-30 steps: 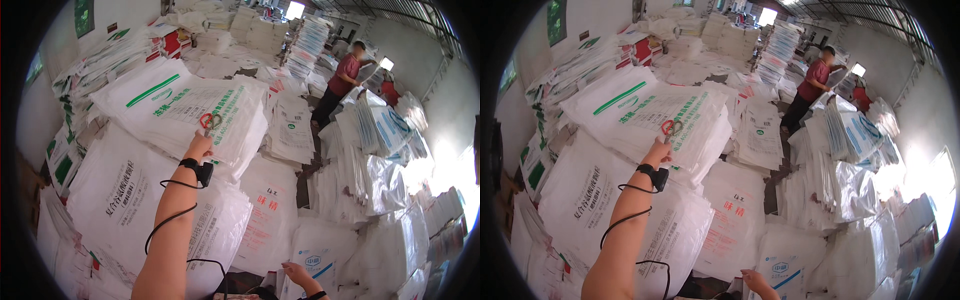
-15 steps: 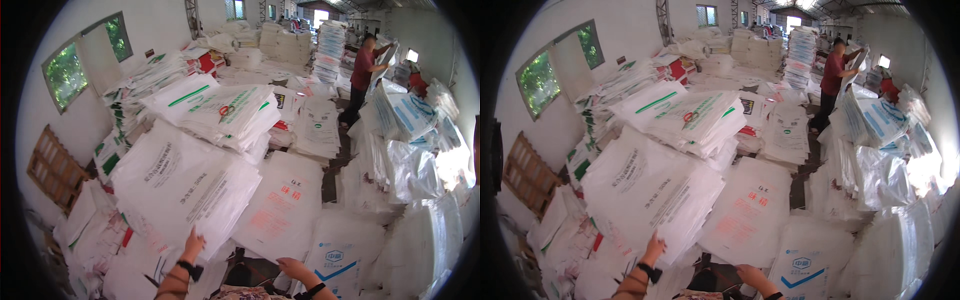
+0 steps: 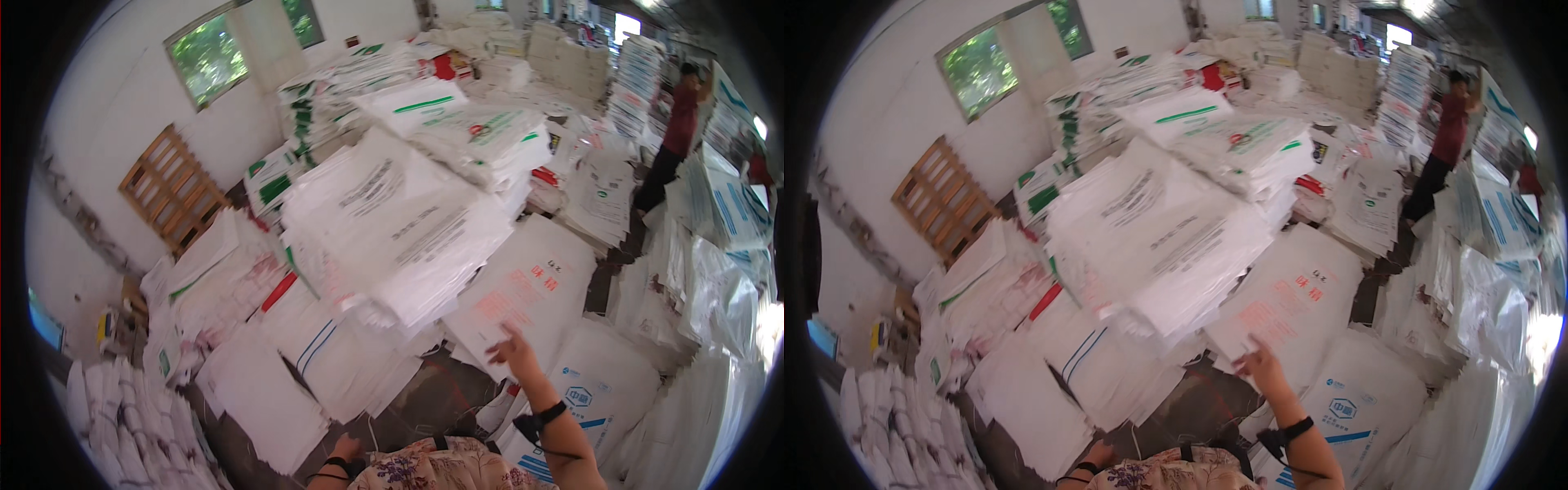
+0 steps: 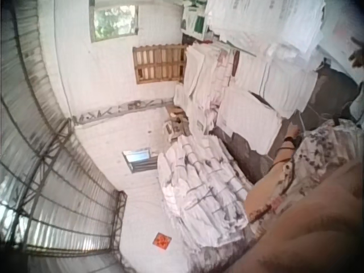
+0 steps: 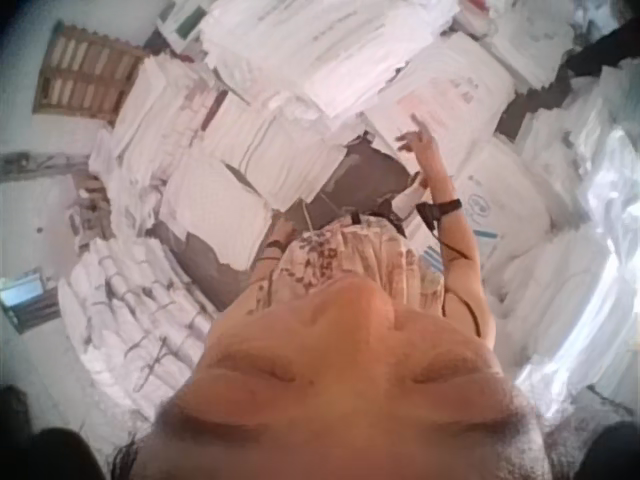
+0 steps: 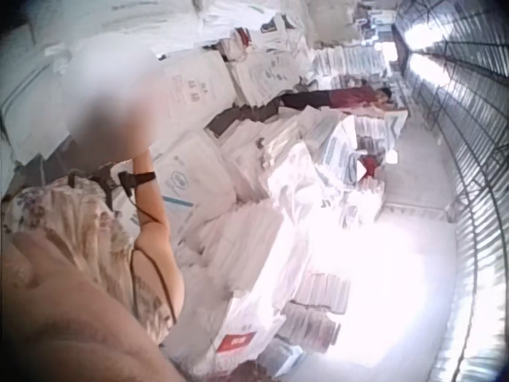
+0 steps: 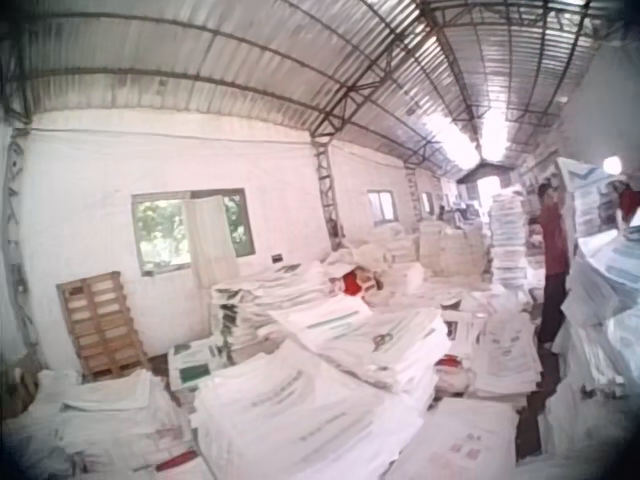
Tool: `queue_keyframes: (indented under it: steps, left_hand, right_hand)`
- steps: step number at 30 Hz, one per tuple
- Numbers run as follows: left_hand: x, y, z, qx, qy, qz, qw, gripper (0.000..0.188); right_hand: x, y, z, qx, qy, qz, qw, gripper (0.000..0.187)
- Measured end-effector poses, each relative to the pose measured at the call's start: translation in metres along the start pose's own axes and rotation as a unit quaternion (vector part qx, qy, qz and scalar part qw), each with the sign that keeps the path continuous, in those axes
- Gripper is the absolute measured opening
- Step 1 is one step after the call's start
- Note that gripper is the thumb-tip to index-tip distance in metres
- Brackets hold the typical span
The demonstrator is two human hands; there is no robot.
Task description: The person sorts through stacks of plastic bags by hand, picking up and turning over individual bags or small stacks to inspect their labels. They move the bags between different piles, occasionally folding them or setting them aside on the floor, and briefly pick up a pair of scissors.
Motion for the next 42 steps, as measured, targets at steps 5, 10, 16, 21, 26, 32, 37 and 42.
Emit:
queue_keyframes:
  steps: [5,10,16,21,26,32,37,42]
  left_hand:
    - [-0.112,0.052,-0.042,-0.274,-0.128,0.044,0.952,0.059]
    - [-0.166,0.186,-0.154,-0.186,-0.313,0.031,0.931,0.045]
    - [-0.239,0.264,-0.256,0.119,-0.027,0.161,0.979,0.038]
    - [-0.297,0.338,-0.344,-0.164,-0.224,0.231,0.932,0.015]
    - [-0.310,0.281,-0.395,-0.699,-0.368,0.232,0.568,0.016]
    - [-0.254,0.209,-0.480,-0.098,-0.192,0.263,0.940,0.024]
    - [-0.265,0.188,-0.533,-0.301,-0.149,0.335,0.880,0.024]
    - [-0.273,0.194,-0.492,-0.262,-0.233,0.365,0.862,0.024]
  right_hand:
    - [0.034,0.057,-0.074,-0.008,-0.040,0.075,0.996,0.058]
    - [0.000,-0.099,-0.180,-0.155,0.300,-0.108,0.935,0.042]
    - [-0.138,-0.194,-0.368,-0.319,0.574,-0.066,0.752,0.045]
    - [-0.230,-0.160,-0.480,-0.332,0.792,-0.060,0.508,0.044]
    - [-0.168,-0.193,-0.490,-0.426,0.770,0.012,0.475,0.042]
    - [-0.174,-0.185,-0.540,-0.408,0.811,-0.010,0.418,0.040]
    - [-0.176,-0.202,-0.566,-0.398,0.839,-0.005,0.371,0.040]
    - [-0.177,-0.219,-0.592,-0.408,0.834,-0.063,0.368,0.040]
Point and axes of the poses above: each hand's wrist, its own x-axis towards the middle knuckle, its own z-axis out of the back of the hand, y = z × x, the point moved 9 cm from there along x, towards the middle knuckle, and after that the axes turned 13 degrees about y, right-handed, at the moved point
